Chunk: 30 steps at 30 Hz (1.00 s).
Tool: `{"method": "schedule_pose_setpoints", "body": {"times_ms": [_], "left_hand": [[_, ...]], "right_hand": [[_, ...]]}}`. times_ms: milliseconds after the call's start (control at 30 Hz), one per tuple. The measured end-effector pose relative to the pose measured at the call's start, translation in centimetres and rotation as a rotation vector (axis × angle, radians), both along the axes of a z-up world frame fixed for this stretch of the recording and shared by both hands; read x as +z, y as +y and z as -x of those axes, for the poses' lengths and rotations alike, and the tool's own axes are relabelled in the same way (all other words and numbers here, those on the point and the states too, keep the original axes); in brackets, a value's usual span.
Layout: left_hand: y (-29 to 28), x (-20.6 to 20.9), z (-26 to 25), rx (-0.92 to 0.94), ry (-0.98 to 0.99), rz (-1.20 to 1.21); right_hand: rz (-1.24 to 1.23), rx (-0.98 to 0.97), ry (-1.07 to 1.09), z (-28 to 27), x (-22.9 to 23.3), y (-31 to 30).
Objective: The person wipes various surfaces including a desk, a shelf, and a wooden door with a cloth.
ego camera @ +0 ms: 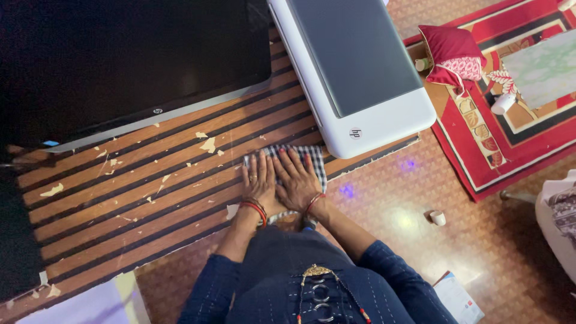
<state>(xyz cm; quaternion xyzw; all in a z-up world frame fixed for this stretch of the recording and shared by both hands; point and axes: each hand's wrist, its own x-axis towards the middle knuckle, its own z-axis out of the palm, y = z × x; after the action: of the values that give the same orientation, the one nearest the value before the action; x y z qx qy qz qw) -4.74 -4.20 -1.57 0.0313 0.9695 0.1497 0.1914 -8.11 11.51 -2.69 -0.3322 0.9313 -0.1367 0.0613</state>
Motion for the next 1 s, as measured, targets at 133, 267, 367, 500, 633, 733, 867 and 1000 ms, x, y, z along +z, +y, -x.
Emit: {"method": "schedule_pose_setpoints", "body": {"times_ms": [133,267,367,500,633,733,867,1000], "left_hand": [[0.4,0.8,-1.9,-0.042,-0.043,0.029],[-0.7,0.1,0.0,-0.085,0.083,0.007],[-1.8,0.8,2.7,-0.049,-0.123,-0.019],[-3.6,0.7,5.1,-0.088,-0.003,-0.009],[-3.3,0.5,4.6,-0.115,0.015,0.044],[-2.6,1.9,2.3,-0.124,-0.077,0.071],[-1.8,2.8,-2.1,-0.138,-0.137,0.117],[-1.6,1.0,-5.0,-0.115,-0.009,0.090]], "right_hand": [[0.007,-0.002,0.084,-2.4,0.2,0.1],[-0.001,-0.036,0.082,-1.4,-0.5,-0.5],[0.007,-0.046,0.029,1.2,-0.9,-1.6],[0.008,-0.089,0.039,3.8,-1.7,-3.4],[0.058,-0.126,0.088,2.8,-1.9,-3.3],[0.059,-0.099,0.075,0.3,-1.0,-2.7],[0.076,-0.040,0.045,-3.4,-0.2,-1.7],[0.052,0.008,0.067,-5.0,0.3,-1.0]]}}
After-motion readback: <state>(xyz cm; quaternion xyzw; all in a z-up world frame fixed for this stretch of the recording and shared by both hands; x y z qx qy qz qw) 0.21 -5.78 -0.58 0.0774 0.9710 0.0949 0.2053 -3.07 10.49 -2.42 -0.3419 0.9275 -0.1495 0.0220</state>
